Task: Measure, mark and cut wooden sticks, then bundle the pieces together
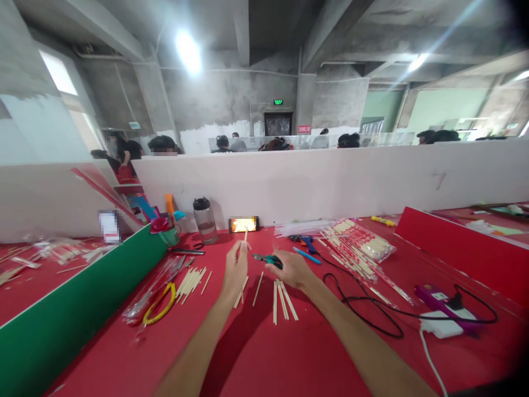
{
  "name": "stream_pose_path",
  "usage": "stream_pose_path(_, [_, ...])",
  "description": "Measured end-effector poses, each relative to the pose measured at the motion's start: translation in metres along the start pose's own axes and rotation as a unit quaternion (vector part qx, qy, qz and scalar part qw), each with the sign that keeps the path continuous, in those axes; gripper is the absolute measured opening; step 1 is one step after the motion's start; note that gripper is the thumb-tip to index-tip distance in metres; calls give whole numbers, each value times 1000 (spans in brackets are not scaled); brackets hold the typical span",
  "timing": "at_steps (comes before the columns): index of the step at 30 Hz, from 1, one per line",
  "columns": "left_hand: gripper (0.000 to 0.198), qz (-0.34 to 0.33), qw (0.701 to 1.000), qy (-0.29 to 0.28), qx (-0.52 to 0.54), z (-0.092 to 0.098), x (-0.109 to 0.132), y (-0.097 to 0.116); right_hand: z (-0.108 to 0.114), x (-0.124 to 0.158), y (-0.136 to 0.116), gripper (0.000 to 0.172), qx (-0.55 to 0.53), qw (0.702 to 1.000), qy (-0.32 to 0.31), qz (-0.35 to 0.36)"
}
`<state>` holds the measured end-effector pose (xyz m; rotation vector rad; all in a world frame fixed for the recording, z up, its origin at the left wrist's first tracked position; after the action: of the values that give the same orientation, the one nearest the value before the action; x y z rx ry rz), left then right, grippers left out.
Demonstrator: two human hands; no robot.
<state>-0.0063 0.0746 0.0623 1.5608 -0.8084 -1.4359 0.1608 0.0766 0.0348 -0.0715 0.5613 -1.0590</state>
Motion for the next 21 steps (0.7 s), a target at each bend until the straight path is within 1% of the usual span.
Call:
stream_pose_path(3, [31,80,988,9,134,4,-4,-14,7,3,23,45,49,997,8,-62])
stream_pose_path(6, [29,140,967,-3,210,1,-4,-29,3,10,54,48,108,985,-18,-135])
stream_pose_path(8, [29,183,953,-34,238,-7,-1,-38,-4,15,72,50,140,974,-46,-170])
stream_pose_path(10, [29,220,935,-80,266,-18,3,-44,-10,19,85,53,164,966,-68,-188])
stream_pose_path(13, [28,255,910,-126,301,-32,11,-50,-14,21,93,57,171,961,-86,-201])
stream_pose_path(15, [27,267,904,-134,307,-38,15,-53,-8,17,86,54,156,969,-65,-182])
stream_pose_path(17, [27,271,904,-129,303,-41,18,-56,1,11,65,44,99,987,-21,-122])
stream_pose_path(19, [29,264,910,-122,295,-42,19,-55,6,8,33,36,-25,999,5,-38])
stream_pose_path(20, [30,254,915,-118,289,-42,19,-54,4,8,18,33,-102,995,-7,-8])
stream_pose_path(21, [32,243,921,-116,281,-42,19,-52,-2,10,5,32,-166,986,-31,5])
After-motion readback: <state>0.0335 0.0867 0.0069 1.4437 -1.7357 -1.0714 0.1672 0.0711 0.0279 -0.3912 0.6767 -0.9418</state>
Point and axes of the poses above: each hand's wrist, its own x-axis away from the middle knuckle, its own z-axis out of the back of the hand, y = z × x, the point moved 9 cm from there along -x, towards the middle knuckle
